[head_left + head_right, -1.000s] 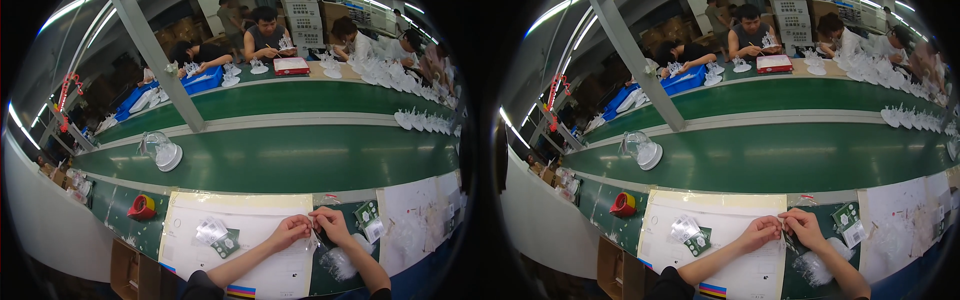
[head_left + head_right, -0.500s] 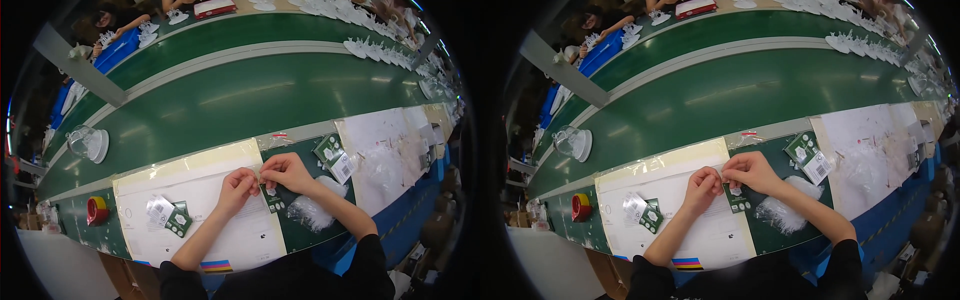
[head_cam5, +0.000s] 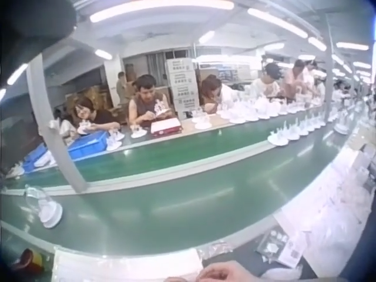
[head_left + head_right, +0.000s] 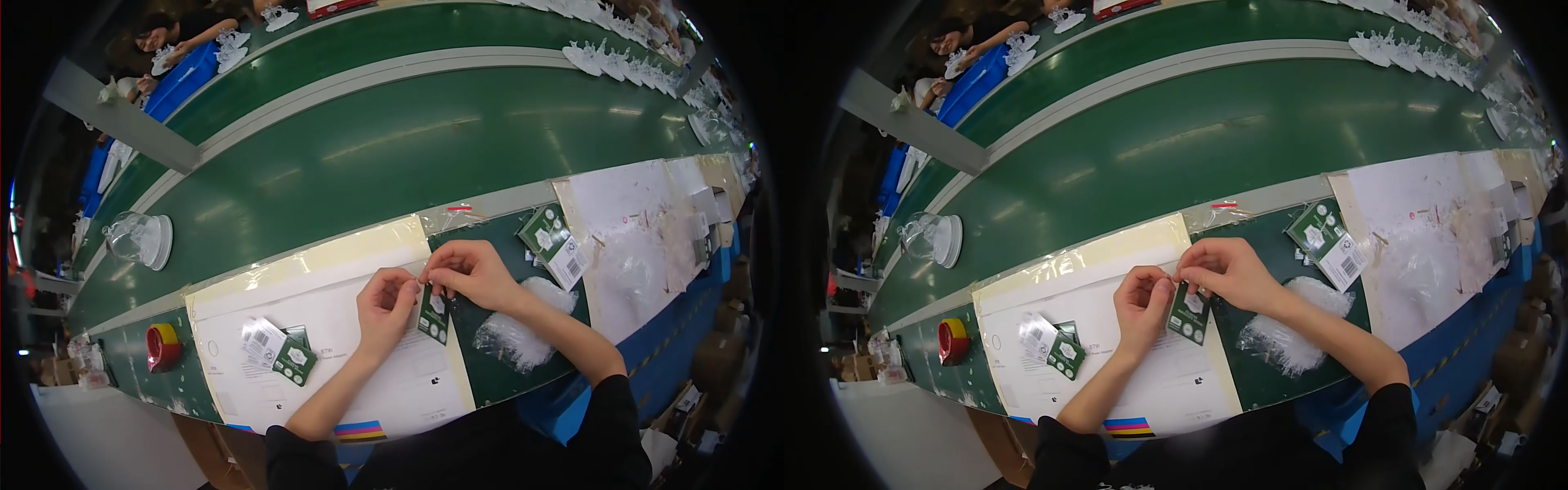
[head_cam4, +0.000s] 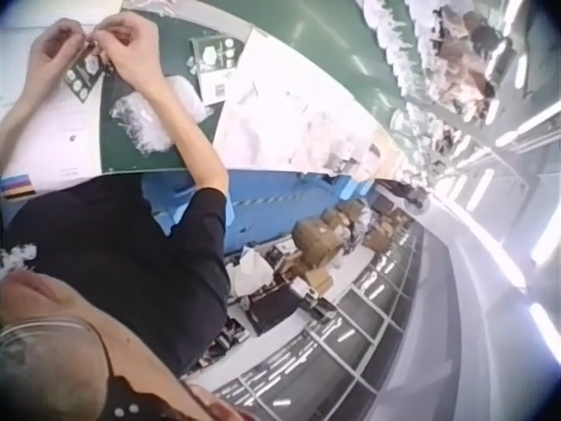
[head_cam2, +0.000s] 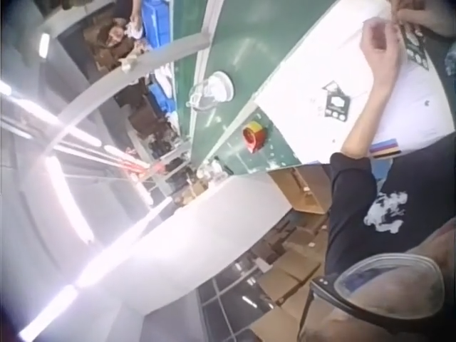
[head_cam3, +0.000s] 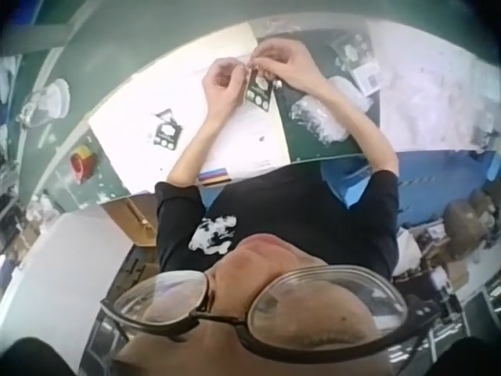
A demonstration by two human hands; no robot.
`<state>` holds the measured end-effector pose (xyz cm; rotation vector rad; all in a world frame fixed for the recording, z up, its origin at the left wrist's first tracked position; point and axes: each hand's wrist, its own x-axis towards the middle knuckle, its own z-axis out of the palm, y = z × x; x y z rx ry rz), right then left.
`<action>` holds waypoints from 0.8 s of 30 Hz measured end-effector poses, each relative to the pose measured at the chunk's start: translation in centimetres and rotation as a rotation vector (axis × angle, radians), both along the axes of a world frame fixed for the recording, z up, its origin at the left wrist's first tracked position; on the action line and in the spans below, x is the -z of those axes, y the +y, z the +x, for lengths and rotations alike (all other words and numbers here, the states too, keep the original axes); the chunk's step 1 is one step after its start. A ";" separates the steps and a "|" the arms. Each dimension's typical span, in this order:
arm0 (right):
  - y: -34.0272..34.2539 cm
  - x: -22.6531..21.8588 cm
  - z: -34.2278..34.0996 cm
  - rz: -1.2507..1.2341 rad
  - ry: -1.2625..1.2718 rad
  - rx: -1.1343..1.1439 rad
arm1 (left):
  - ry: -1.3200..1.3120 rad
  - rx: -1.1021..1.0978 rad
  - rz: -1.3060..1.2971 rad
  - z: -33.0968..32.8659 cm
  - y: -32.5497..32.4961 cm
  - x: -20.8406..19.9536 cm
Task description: The recorder is packing small green circuit boards into plastic bags and placing them into clear plastic dome enclosures on an assembly line.
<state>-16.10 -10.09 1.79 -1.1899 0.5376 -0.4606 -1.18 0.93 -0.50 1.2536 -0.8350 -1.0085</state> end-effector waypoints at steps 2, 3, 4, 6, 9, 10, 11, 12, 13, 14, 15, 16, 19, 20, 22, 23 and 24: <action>0.0 0.1 0.1 -0.024 0.012 0.004 | -0.002 0.002 -0.003 0.1 -0.1 0.1; 0.0 0.3 0.1 -0.093 0.059 0.006 | 0.003 0.037 -0.024 0.1 -0.1 0.3; -0.1 0.4 0.1 -0.164 0.105 0.008 | 0.007 0.073 -0.045 0.2 -0.1 0.3; 0.0 0.5 0.2 -0.214 0.081 0.019 | 0.008 0.083 -0.042 0.2 -0.1 0.4; 0.2 0.9 0.1 -0.353 0.040 0.055 | 0.038 0.110 -0.020 0.1 0.1 0.9; 0.3 1.0 0.2 -0.364 0.037 0.054 | 0.051 0.110 -0.017 0.0 0.1 1.0; 0.4 1.0 0.1 -0.374 0.038 0.053 | 0.063 0.113 -0.006 -0.1 0.1 0.9; 0.5 0.9 0.1 -0.387 0.004 0.040 | 0.043 0.110 0.010 -0.1 0.2 1.0; 0.6 0.7 0.2 -0.404 0.014 0.039 | 0.023 0.106 0.026 0.0 0.3 1.2; 0.6 0.7 0.0 -0.422 0.032 0.042 | 0.046 0.122 0.017 -0.1 0.3 1.6; 0.7 0.6 0.0 -0.435 0.007 0.033 | 0.068 0.140 0.007 -0.1 0.3 1.7; 0.6 0.6 -0.1 -0.463 0.014 0.048 | 0.088 0.156 0.006 -0.1 0.3 1.8; 0.7 0.0 0.1 -0.515 0.024 0.072 | 0.115 0.188 -0.010 0.1 0.2 1.9; 0.7 0.0 0.2 -0.521 0.028 0.079 | 0.106 0.190 -0.022 0.2 0.2 1.8; 0.6 0.0 0.3 -0.533 0.026 0.080 | 0.113 0.191 -0.013 0.3 0.1 1.7; 0.6 -0.2 0.3 -0.546 0.030 0.085 | 0.126 0.196 0.000 0.4 0.1 1.6; 0.5 -0.3 0.4 -0.558 0.035 0.089 | 0.118 0.186 -0.009 0.3 0.0 1.5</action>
